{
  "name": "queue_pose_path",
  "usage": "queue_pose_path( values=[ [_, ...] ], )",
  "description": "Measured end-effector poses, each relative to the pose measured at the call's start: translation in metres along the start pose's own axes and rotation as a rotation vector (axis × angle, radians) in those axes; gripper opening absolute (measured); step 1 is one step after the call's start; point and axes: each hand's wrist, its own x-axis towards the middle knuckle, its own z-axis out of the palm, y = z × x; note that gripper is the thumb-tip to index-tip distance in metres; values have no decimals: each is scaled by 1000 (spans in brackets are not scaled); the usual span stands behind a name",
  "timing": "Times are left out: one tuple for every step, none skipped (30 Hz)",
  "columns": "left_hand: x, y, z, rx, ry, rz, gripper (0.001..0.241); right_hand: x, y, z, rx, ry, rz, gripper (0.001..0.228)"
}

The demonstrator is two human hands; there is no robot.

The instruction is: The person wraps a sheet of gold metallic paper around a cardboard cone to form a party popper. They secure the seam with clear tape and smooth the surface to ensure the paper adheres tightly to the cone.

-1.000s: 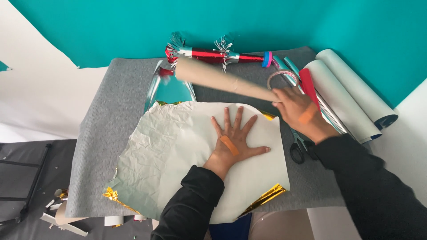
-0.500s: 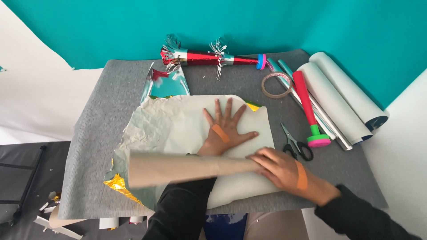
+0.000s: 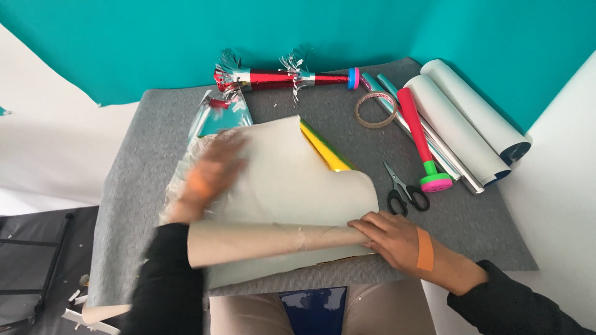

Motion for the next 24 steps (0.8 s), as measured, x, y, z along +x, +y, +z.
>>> queue_pose_path(
  values=[
    [-11, -12, -23, 33, -3, -209, 49, -2, 4, 10, -175, -34, 15, 49],
    [-22, -25, -47, 66, -6, -420, 45, -3, 8, 21, -351, -69, 30, 53],
    [-18, -15, -77, 69, -5, -419, 45, -1, 1, 14, -351, -66, 29, 53],
    [-13, -4, -105, 70, -53, -540, 45, 1, -7, 8, -383, 4, 2, 49],
    [-9, 6, -134, 72, -101, -661, 45, 3, -14, 1, -414, 74, -24, 46],
    [-17, 29, -127, 72, -101, -659, 45, 3, -13, 2, -414, 76, -22, 46],
    [-26, 52, -119, 190, -47, -555, 51, 4, -12, 2, -393, 28, -9, 48],
    [-37, 76, -112, 304, 3, -452, 63, 3, -12, 4, -367, -22, 4, 50],
    [-17, 127, -102, 302, -2, -453, 63, 4, -17, -4, -363, -25, 5, 50],
    [-7, 182, -97, 246, -44, -194, 44, 5, -22, -11, -333, -30, 11, 52],
    [-5, 239, -98, 186, -82, 64, 28, 6, -28, -19, -304, -35, 17, 54],
    [-4, 259, -84, 187, -85, 59, 28, 5, -26, -16, -301, -38, 13, 54],
    [-3, 279, -70, 188, -121, 10, 56, 4, -23, -13, -350, -68, 23, 54],
    [-1, 298, -55, 191, -156, -39, 86, 4, -20, -10, -400, -98, 32, 54],
    [1, 301, -54, 193, -158, -44, 86, 1, -21, -9, -398, -100, 27, 54],
    [2, 304, -53, 219, -52, -38, 60, -1, -22, -9, -379, -157, 54, 57],
    [4, 306, -52, 246, 54, -31, 38, -3, -22, -9, -360, -214, 81, 60],
    [5, 303, -55, 250, 50, -38, 38, -7, -25, -11, -357, -216, 73, 60],
    [6, 300, -59, 221, 65, -5, 37, -10, -28, -14, -163, -174, 128, 58],
    [9, 297, -61, 190, 84, 31, 40, -14, -31, -17, 28, -132, 186, 56],
    [9, 294, -62, 191, 83, 27, 40, -14, -33, -19, 29, -136, 183, 56],
    [10, 291, -61, 175, 110, 61, 37, -15, -34, -21, 88, -88, 153, 56],
    [11, 288, -60, 159, 137, 96, 34, -17, -35, -23, 147, -39, 123, 59],
    [12, 288, -62, 150, 140, 102, 34, -22, -30, -15, 145, -38, 135, 59]
  ],
)
